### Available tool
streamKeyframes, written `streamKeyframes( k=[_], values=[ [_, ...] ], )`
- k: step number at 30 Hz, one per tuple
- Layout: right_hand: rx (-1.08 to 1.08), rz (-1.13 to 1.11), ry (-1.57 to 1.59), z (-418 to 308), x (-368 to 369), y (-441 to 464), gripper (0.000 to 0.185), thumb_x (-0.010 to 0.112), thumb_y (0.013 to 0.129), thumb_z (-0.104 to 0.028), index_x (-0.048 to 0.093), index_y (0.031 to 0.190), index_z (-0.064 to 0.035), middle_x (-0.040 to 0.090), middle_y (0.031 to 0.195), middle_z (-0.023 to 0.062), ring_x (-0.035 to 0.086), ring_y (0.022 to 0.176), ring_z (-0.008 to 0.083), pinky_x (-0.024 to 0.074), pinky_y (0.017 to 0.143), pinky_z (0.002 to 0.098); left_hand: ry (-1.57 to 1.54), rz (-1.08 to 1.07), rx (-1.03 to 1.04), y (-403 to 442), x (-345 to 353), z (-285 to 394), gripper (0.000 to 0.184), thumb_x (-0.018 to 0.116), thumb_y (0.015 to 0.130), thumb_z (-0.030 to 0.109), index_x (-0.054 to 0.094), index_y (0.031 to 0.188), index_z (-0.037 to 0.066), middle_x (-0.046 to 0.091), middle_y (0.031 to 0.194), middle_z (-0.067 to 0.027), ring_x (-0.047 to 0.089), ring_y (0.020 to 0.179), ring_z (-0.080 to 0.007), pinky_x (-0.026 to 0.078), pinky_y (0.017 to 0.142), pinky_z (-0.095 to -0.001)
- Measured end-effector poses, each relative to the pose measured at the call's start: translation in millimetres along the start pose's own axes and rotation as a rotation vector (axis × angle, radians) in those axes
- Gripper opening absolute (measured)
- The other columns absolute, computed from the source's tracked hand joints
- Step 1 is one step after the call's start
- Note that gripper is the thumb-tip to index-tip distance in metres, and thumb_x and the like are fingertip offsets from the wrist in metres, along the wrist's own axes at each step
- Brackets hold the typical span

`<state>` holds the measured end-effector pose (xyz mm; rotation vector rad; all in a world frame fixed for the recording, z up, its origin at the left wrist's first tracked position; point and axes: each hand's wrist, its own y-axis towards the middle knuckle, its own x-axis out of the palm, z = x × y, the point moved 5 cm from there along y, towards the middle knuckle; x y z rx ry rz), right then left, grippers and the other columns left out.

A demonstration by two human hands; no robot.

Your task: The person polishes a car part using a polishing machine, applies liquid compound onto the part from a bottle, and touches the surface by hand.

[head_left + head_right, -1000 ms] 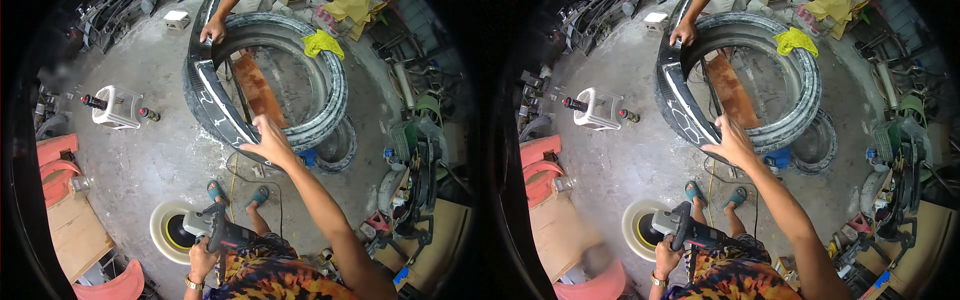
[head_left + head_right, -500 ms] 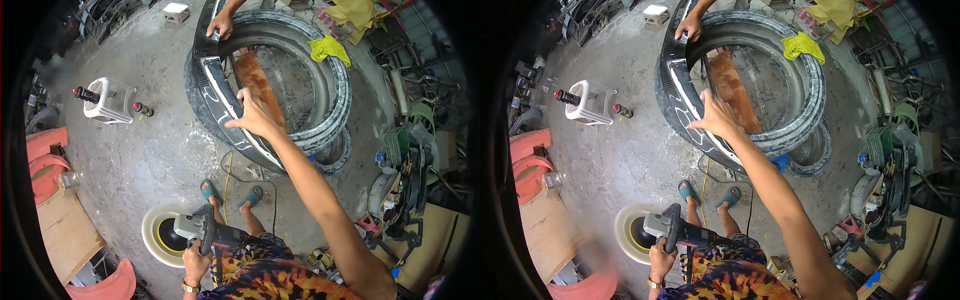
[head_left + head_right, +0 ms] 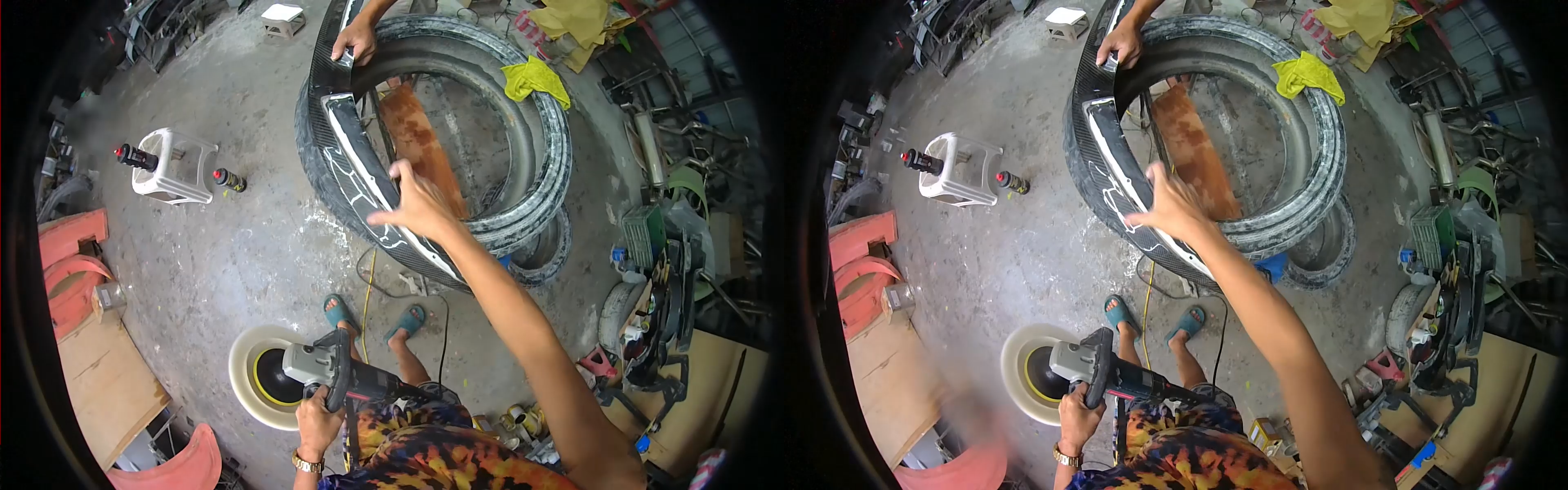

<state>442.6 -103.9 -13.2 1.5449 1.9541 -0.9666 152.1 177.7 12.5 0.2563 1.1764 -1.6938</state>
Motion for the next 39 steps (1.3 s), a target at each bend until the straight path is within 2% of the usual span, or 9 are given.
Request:
streamKeyframes(
  k=[6,12,15,16,18,22,25,34,39],
  values=[
    [-0.158,0.079,-0.080,12.0,-17.0,-123.3,0.075,0.083,0.067,-0.030,0.041,0.123,-0.0039,0.058,0.111,0.0206,0.058,0.101,0.0359,0.0439,0.083,0.0456,-0.033,0.058,0.055,-1.1,3.2,10.5,0.020,0.070,0.065,0.010,0.052,0.071,0.004,0.054,0.057,-0.0165,0.057,0.057,-0.0362,0.045,0.056,-0.0410],
    [0.217,-0.470,0.623,78.1,97.1,-293.6,0.057,0.063,0.090,-0.044,0.048,0.125,-0.0022,0.058,0.108,0.0081,0.055,0.094,0.0176,0.0458,0.084,0.0327,-0.042,0.082,0.047,-22.6,-23.0,63.1,0.019,0.070,0.063,0.007,0.052,0.068,0.003,0.049,0.055,-0.0150,0.053,0.051,-0.0318,0.042,0.054,-0.0361],
    [0.433,-0.651,0.832,111.4,148.6,-347.6,0.065,0.050,0.093,-0.055,0.048,0.128,-0.0002,0.057,0.119,0.0099,0.053,0.106,0.0178,0.0421,0.094,0.0309,-0.179,0.075,0.106,-48.5,-50.3,95.1,0.017,0.071,0.064,0.003,0.054,0.068,0.000,0.044,0.052,-0.0049,0.045,0.052,-0.0097,0.036,0.051,-0.0270],
    [0.561,-0.982,1.053,112.1,151.8,-365.2,0.073,0.047,0.092,-0.060,0.045,0.132,0.0016,0.055,0.124,0.0100,0.050,0.113,0.0175,0.0374,0.100,0.0308,-0.162,0.079,0.105,-59.8,-60.3,104.3,0.017,0.071,0.064,0.003,0.054,0.068,0.000,0.044,0.052,-0.0049,0.045,0.052,-0.0097,0.036,0.051,-0.0270],
    [0.381,-1.001,1.353,44.6,69.0,-358.7,0.075,0.056,0.089,-0.058,0.044,0.132,0.0026,0.055,0.123,0.0093,0.047,0.115,0.0165,0.0366,0.101,0.0312,-0.190,0.134,0.206,-79.3,-83.6,132.3,0.022,0.073,0.063,0.009,0.052,0.065,0.002,0.050,0.052,-0.0105,0.052,0.046,-0.0239,0.040,0.050,-0.0320],
    [0.039,-0.695,1.213,17.7,36.1,-364.6,0.074,0.069,0.083,-0.049,0.045,0.132,0.0017,0.056,0.121,0.0089,0.048,0.114,0.0174,0.0380,0.099,0.0321,0.015,0.425,0.491,-78.0,-89.2,158.3,0.016,0.070,0.060,0.007,0.056,0.065,0.002,0.054,0.055,-0.0124,0.053,0.048,-0.0272,0.042,0.048,-0.0326],
    [0.227,-0.642,1.134,27.0,41.3,-366.8,0.080,0.079,0.076,-0.026,0.036,0.139,0.0006,0.049,0.132,0.0093,0.041,0.124,0.0192,0.0323,0.105,0.0342,-0.115,0.324,0.508,-57.4,-77.8,168.5,0.016,0.071,0.059,0.006,0.057,0.064,0.003,0.055,0.057,-0.0126,0.054,0.048,-0.0264,0.043,0.049,-0.0335],
    [0.507,-0.146,0.968,12.9,46.3,-390.3,0.087,0.087,0.065,-0.031,0.042,0.130,0.0057,0.055,0.122,0.0143,0.052,0.114,0.0220,0.0407,0.099,0.0342,-0.181,0.035,0.778,9.1,-72.9,161.3,0.020,0.076,0.056,0.008,0.057,0.063,0.005,0.053,0.055,-0.0084,0.055,0.049,-0.0260,0.043,0.048,-0.0344],
    [0.519,-0.133,0.942,-1.4,58.3,-368.1,0.082,0.087,0.065,-0.030,0.045,0.126,0.0042,0.057,0.119,0.0148,0.054,0.112,0.0215,0.0423,0.096,0.0342,-0.217,0.038,0.879,29.8,-94.8,151.3,0.024,0.074,0.058,0.008,0.050,0.058,0.005,0.049,0.053,-0.0075,0.051,0.046,-0.0228,0.038,0.046,-0.0320]
  ],
)
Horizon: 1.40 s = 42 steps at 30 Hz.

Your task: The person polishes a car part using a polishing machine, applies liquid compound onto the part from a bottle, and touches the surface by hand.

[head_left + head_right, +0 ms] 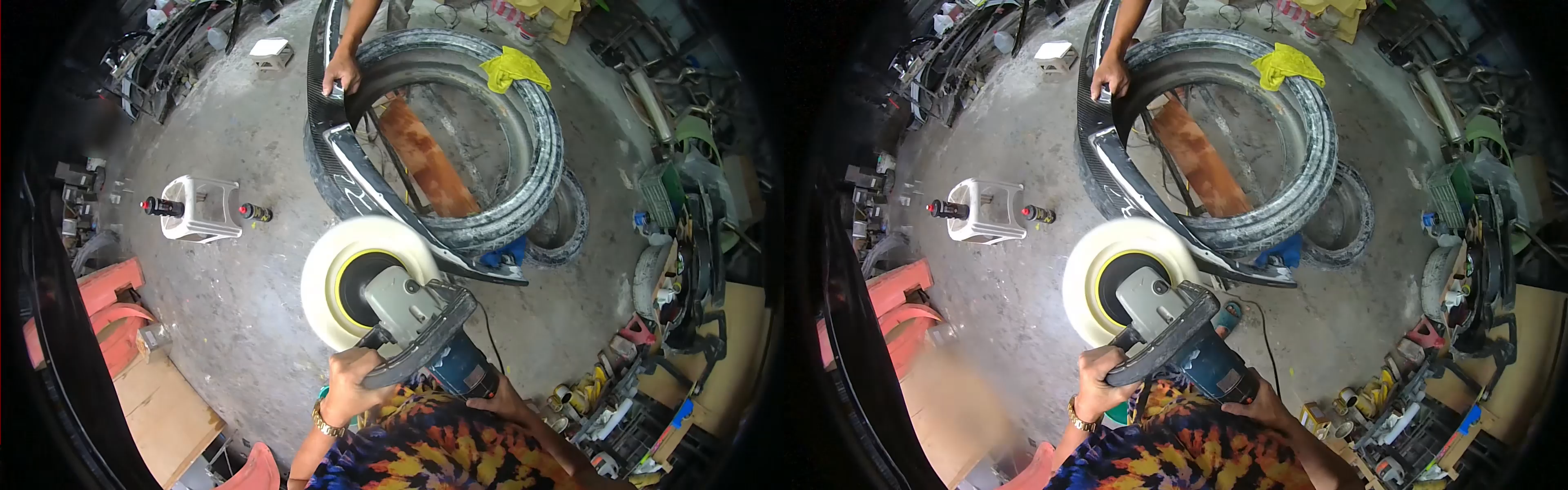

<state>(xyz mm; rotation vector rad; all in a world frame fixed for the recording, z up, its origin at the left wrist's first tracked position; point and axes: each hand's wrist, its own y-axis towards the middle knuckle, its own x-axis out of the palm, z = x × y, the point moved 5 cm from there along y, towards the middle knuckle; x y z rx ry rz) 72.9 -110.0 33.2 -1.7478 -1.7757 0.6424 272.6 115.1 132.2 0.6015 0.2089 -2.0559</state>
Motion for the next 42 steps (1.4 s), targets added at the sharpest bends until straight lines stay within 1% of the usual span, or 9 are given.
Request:
streamKeyframes(
  k=[17,21,25,31,35,37,38,39,42],
  values=[
    [-0.176,-0.004,0.007,-69.6,60.1,78.9,0.083,0.084,0.071,-0.029,0.036,0.131,0.0033,0.050,0.126,0.0145,0.051,0.115,0.0231,0.0396,0.100,0.0356,0.107,0.132,0.042,38.9,-79.4,-51.6,0.021,0.070,0.054,0.004,0.049,0.058,0.003,0.050,0.055,-0.0081,0.051,0.047,-0.0246,0.040,0.047,-0.0323],
    [-0.234,0.128,-0.156,-38.6,69.8,117.6,0.089,0.083,0.060,-0.055,0.051,0.122,-0.0008,0.056,0.112,0.0201,0.054,0.105,0.0369,0.0441,0.094,0.0423,0.171,0.202,0.068,50.5,-98.4,-65.2,0.022,0.069,0.056,0.003,0.047,0.058,0.003,0.051,0.056,-0.0081,0.051,0.047,-0.0234,0.040,0.047,-0.0308],
    [-0.174,0.135,-0.238,-50.8,71.3,125.7,0.090,0.081,0.058,-0.061,0.055,0.120,-0.0008,0.056,0.110,0.0216,0.052,0.108,0.0393,0.0437,0.094,0.0428,0.178,0.184,0.015,53.2,-105.8,-76.4,0.022,0.069,0.056,0.003,0.047,0.059,0.003,0.051,0.056,-0.0075,0.050,0.046,-0.0215,0.040,0.047,-0.0299],
    [-0.205,0.082,-0.127,-37.6,60.0,92.1,0.090,0.086,0.062,-0.043,0.047,0.128,0.0028,0.038,0.139,0.0249,0.048,0.119,0.0364,0.0392,0.102,0.0405,0.118,0.148,0.107,33.0,-80.7,-58.9,0.021,0.066,0.053,0.005,0.047,0.060,0.003,0.053,0.058,-0.0093,0.052,0.048,-0.0234,0.041,0.048,-0.0313],
    [-0.112,-0.002,-0.081,-33.8,45.6,58.0,0.106,0.084,0.069,-0.023,0.017,0.148,0.0006,0.025,0.151,0.0204,0.035,0.135,0.0265,0.0266,0.112,0.0348,0.040,0.052,0.090,17.4,-53.2,-43.1,0.023,0.071,0.055,0.006,0.049,0.059,0.005,0.053,0.057,-0.0089,0.053,0.048,-0.0228,0.040,0.047,-0.0308],
    [-0.072,-0.034,-0.006,-41.9,39.4,37.2,0.109,0.084,0.069,-0.023,0.015,0.150,-0.0019,0.028,0.150,0.0206,0.034,0.136,0.0229,0.0279,0.111,0.0349,0.038,0.047,0.084,11.5,-40.3,-29.3,0.023,0.073,0.056,0.006,0.049,0.059,0.005,0.053,0.057,-0.0088,0.054,0.048,-0.0226,0.041,0.047,-0.0309],
    [-0.070,0.010,0.050,-45.6,36.5,26.9,0.100,0.086,0.067,-0.027,0.029,0.145,-0.0025,0.044,0.139,0.0195,0.042,0.130,0.0227,0.0332,0.107,0.0353,0.042,0.027,0.085,7.6,-33.7,-24.3,0.023,0.073,0.056,0.007,0.050,0.059,0.005,0.054,0.057,-0.0086,0.055,0.048,-0.0227,0.041,0.047,-0.0311],
    [-0.073,0.004,0.052,-32.9,33.4,20.5,0.100,0.086,0.067,-0.027,0.029,0.145,-0.0025,0.044,0.139,0.0195,0.042,0.130,0.0227,0.0332,0.107,0.0353,0.027,0.005,0.083,1.0,-27.3,-23.5,0.024,0.074,0.056,0.008,0.051,0.059,0.005,0.054,0.056,-0.0084,0.055,0.049,-0.0231,0.042,0.047,-0.0314],
    [0.040,0.119,-0.082,8.7,19.4,-3.4,0.079,0.089,0.061,-0.035,0.047,0.120,-0.0035,0.059,0.114,0.0129,0.056,0.111,0.0224,0.0432,0.096,0.0360,-0.018,-0.065,0.099,-12.2,-9.7,-17.8,0.025,0.076,0.056,0.009,0.051,0.059,0.005,0.053,0.056,-0.0079,0.056,0.049,-0.0240,0.043,0.048,-0.0320]
  ],
)
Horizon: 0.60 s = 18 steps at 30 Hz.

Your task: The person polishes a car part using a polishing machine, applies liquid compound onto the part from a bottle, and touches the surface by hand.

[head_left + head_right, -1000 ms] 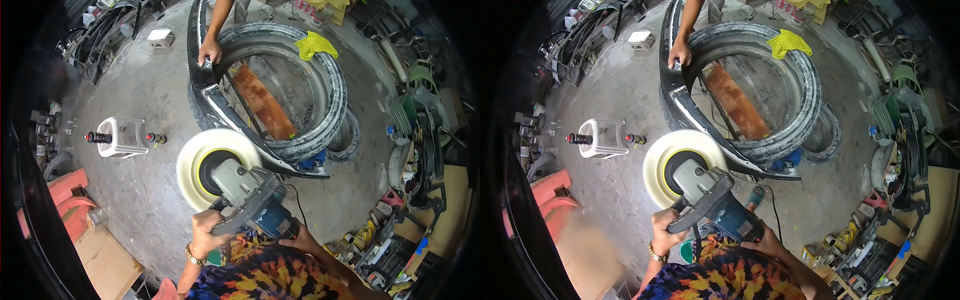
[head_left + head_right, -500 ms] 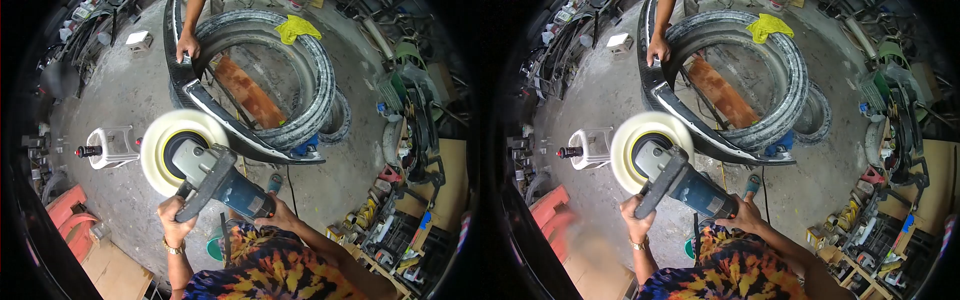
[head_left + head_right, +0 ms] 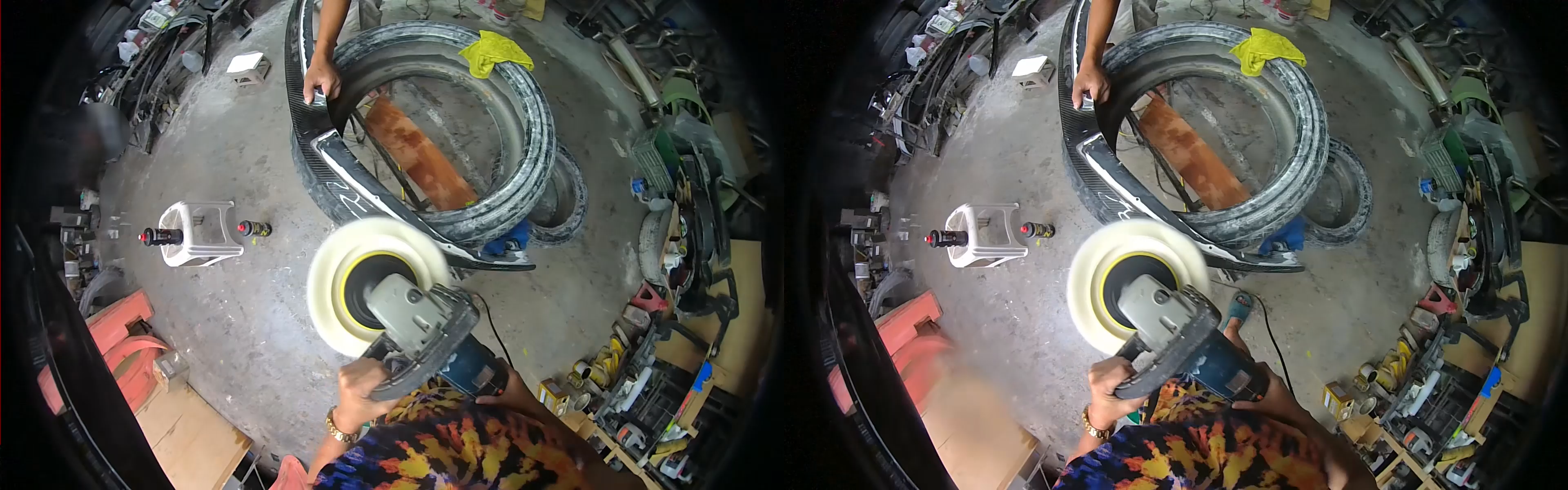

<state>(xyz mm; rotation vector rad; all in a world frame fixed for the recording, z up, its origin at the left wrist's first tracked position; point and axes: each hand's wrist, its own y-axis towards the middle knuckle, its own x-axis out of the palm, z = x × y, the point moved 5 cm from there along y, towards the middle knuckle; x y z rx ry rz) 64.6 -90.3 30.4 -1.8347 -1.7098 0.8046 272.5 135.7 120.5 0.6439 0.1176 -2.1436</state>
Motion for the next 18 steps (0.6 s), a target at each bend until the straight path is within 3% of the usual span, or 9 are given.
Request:
streamKeyframes(
  k=[3,8,14,17,18],
  values=[
    [-0.021,0.048,-0.111,14.4,-7.5,-14.4,0.082,0.090,0.059,-0.036,0.047,0.121,-0.0030,0.059,0.115,0.0132,0.055,0.111,0.0220,0.0435,0.095,0.0359,-0.044,-0.009,0.028,-4.5,10.8,5.8,0.025,0.077,0.058,0.010,0.052,0.060,0.006,0.053,0.056,-0.0078,0.056,0.049,-0.0247,0.043,0.048,-0.0318],
    [-0.039,0.061,-0.031,3.9,-2.8,-6.3,0.083,0.090,0.058,-0.037,0.048,0.120,-0.0025,0.059,0.113,0.0134,0.057,0.108,0.0219,0.0447,0.093,0.0355,-0.039,-0.024,0.015,0.0,5.0,-2.1,0.025,0.076,0.057,0.008,0.052,0.060,0.005,0.052,0.055,-0.0080,0.055,0.049,-0.0249,0.042,0.047,-0.0323],
    [-0.083,0.000,0.006,-34.7,21.6,36.0,0.080,0.089,0.061,-0.034,0.047,0.120,0.0014,0.059,0.114,0.0151,0.057,0.107,0.0217,0.0456,0.091,0.0356,-0.007,0.128,0.010,17.9,-38.0,-24.0,0.021,0.073,0.055,0.008,0.053,0.059,0.005,0.051,0.056,-0.0087,0.052,0.048,-0.0251,0.041,0.047,-0.0338],
    [-0.175,0.020,-0.075,-61.2,37.4,60.4,0.088,0.087,0.063,-0.034,0.042,0.129,0.0036,0.058,0.118,0.0177,0.058,0.112,0.0255,0.0447,0.094,0.0367,0.048,0.177,0.006,27.9,-64.4,-43.1,0.023,0.073,0.053,0.008,0.052,0.060,0.004,0.052,0.057,-0.0092,0.053,0.049,-0.0250,0.042,0.048,-0.0325],
    [-0.070,-0.049,-0.065,-84.0,41.3,64.8,0.089,0.086,0.064,-0.037,0.041,0.129,0.0039,0.058,0.120,0.0196,0.054,0.119,0.0265,0.0429,0.097,0.0365,0.074,0.188,0.013,29.5,-73.2,-52.6,0.026,0.073,0.051,0.008,0.050,0.059,0.003,0.053,0.059,-0.0101,0.054,0.050,-0.0257,0.043,0.049,-0.0321]
  ],
)
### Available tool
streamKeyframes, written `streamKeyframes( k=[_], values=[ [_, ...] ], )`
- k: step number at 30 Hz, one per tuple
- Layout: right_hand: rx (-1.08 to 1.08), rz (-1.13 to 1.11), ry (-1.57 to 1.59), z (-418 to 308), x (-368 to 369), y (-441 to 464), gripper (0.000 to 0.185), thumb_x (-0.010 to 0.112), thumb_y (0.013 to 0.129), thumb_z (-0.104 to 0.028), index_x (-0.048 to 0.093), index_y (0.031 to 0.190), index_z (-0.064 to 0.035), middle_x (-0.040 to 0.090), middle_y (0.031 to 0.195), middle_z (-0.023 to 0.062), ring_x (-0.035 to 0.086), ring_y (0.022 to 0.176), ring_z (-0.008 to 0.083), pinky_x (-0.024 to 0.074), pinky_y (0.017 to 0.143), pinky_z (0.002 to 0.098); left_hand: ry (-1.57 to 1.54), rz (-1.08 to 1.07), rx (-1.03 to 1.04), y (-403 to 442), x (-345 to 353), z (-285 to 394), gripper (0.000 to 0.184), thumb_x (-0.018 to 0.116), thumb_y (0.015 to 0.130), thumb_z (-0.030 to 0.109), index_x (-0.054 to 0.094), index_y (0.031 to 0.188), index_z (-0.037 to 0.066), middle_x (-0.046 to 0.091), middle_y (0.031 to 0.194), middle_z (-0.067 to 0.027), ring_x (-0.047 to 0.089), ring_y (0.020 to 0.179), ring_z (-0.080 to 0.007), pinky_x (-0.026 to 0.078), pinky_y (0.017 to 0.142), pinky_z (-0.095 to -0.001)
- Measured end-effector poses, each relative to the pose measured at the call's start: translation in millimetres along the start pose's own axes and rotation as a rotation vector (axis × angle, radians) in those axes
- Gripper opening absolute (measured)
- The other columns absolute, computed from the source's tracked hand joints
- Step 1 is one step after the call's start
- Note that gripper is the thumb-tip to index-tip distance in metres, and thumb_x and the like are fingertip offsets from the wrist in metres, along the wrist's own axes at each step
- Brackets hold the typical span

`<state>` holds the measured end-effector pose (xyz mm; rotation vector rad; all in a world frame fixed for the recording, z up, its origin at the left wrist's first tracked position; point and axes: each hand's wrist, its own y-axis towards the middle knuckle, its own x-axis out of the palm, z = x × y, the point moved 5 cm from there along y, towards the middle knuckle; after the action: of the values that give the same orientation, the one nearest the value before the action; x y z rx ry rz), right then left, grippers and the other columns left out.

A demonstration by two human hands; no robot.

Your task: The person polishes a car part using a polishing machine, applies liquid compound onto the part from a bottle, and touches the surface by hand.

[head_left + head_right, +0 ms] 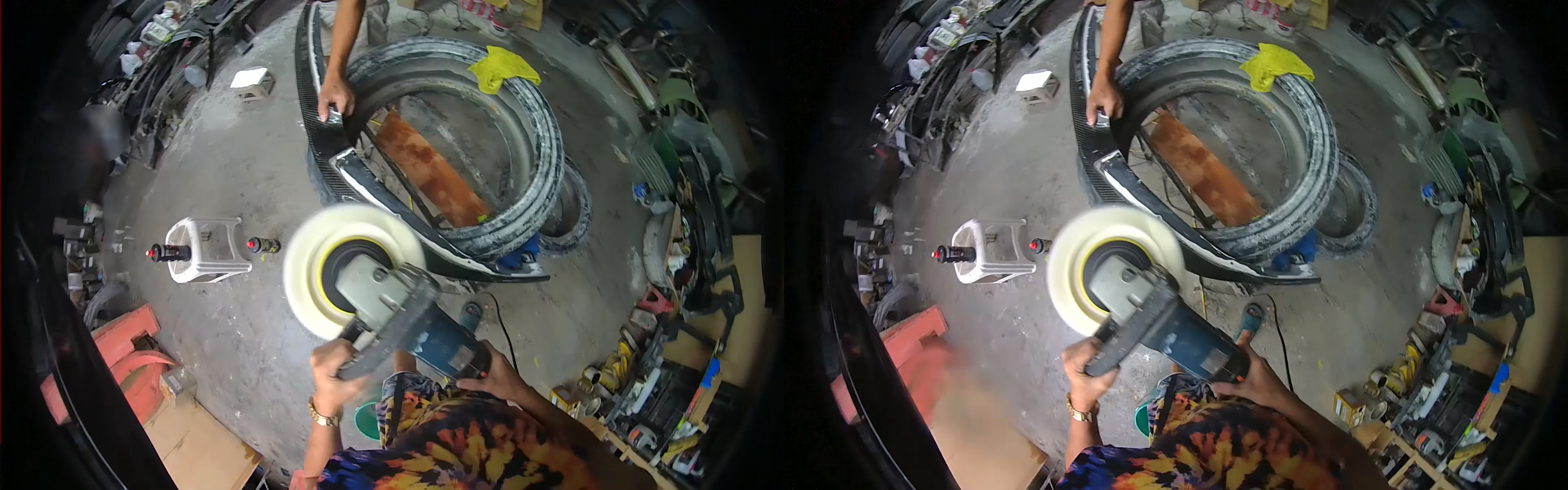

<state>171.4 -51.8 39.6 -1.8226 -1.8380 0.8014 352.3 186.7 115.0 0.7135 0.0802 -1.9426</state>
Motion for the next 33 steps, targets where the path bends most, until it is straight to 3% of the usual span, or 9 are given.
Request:
streamKeyframes(
  k=[3,4,6,11,17,22,26,31,33],
  values=[
    [-0.171,0.092,0.025,7.4,17.4,33.8,0.085,0.084,0.063,-0.047,0.047,0.125,-0.0020,0.061,0.116,0.0205,0.050,0.119,0.0346,0.0390,0.100,0.0414,0.192,0.070,-0.011,-8.0,-24.6,-43.0,0.030,0.069,0.048,0.013,0.062,0.075,0.004,0.067,0.081,-0.0096,0.059,0.071,-0.0252,0.044,0.077,-0.0367],
    [-0.107,0.087,-0.020,3.1,21.2,40.5,0.087,0.083,0.062,-0.052,0.048,0.125,-0.0030,0.061,0.115,0.0210,0.050,0.116,0.0380,0.0388,0.100,0.0428,0.206,-0.008,-0.166,7.6,-30.2,-41.2,0.025,0.067,0.050,0.009,0.061,0.073,0.001,0.066,0.078,-0.0105,0.058,0.069,-0.0246,0.044,0.076,-0.0370],
    [-0.038,0.082,-0.055,-4.0,29.0,53.8,0.099,0.079,0.056,-0.067,0.049,0.126,-0.0045,0.061,0.114,0.0227,0.047,0.113,0.0460,0.0385,0.098,0.0452,0.097,0.120,-0.024,31.4,-35.6,-33.6,0.023,0.068,0.052,0.005,0.047,0.059,0.003,0.050,0.057,-0.0080,0.049,0.047,-0.0230,0.039,0.048,-0.0312],
    [-0.135,0.191,-0.019,16.0,42.3,40.2,0.100,0.079,0.055,-0.069,0.050,0.128,-0.0060,0.057,0.113,0.0247,0.048,0.113,0.0459,0.0410,0.098,0.0442,0.053,0.036,0.020,33.7,-35.4,-27.1,0.022,0.069,0.054,0.005,0.047,0.059,0.004,0.049,0.055,-0.0079,0.048,0.045,-0.0226,0.038,0.046,-0.0308],
    [-0.144,0.218,0.054,65.5,28.8,-22.1,0.091,0.088,0.057,-0.045,0.050,0.125,0.0011,0.044,0.127,0.0278,0.047,0.119,0.0407,0.0363,0.103,0.0451,-0.101,-0.161,0.071,-6.0,11.6,6.3,0.023,0.072,0.056,0.007,0.049,0.059,0.005,0.053,0.057,-0.0088,0.054,0.049,-0.0241,0.042,0.048,-0.0313],
    [-0.012,0.111,0.203,150.4,9.7,-69.4,0.112,0.088,0.060,-0.038,0.025,0.143,0.0054,0.029,0.146,0.0244,0.027,0.138,0.0310,0.0251,0.112,0.0387,-0.078,-0.242,0.078,-48.9,66.2,46.7,0.024,0.076,0.056,0.008,0.052,0.058,0.005,0.054,0.056,-0.0080,0.056,0.050,-0.0240,0.042,0.049,-0.0323],
    [-0.064,0.050,0.196,162.3,-30.9,-114.1,0.104,0.087,0.064,-0.032,0.028,0.143,0.0011,0.046,0.137,0.0152,0.043,0.128,0.0230,0.0339,0.107,0.0355,-0.049,-0.262,0.041,-82.5,111.6,103.0,0.023,0.076,0.054,0.008,0.054,0.059,0.004,0.054,0.056,-0.0079,0.056,0.050,-0.0241,0.042,0.049,-0.0321],
    [-0.235,-0.150,0.373,205.0,-63.5,-148.7,0.081,0.082,0.072,-0.027,0.040,0.137,-0.0019,0.052,0.128,0.0095,0.047,0.119,0.0205,0.0375,0.102,0.0352,0.135,-0.205,-0.054,-136.4,168.9,165.6,0.019,0.074,0.058,0.006,0.055,0.061,0.004,0.054,0.056,-0.0084,0.054,0.048,-0.0237,0.041,0.048,-0.0319],
    [-0.148,-0.300,0.445,239.2,-64.3,-154.1,0.076,0.079,0.075,-0.024,0.041,0.137,-0.0024,0.052,0.129,0.0091,0.047,0.120,0.0212,0.0367,0.103,0.0356,0.199,-0.223,-0.074,-149.2,189.5,186.6,0.018,0.073,0.059,0.006,0.055,0.062,0.004,0.054,0.055,-0.0084,0.054,0.048,-0.0240,0.041,0.048,-0.0322]
  ],
)
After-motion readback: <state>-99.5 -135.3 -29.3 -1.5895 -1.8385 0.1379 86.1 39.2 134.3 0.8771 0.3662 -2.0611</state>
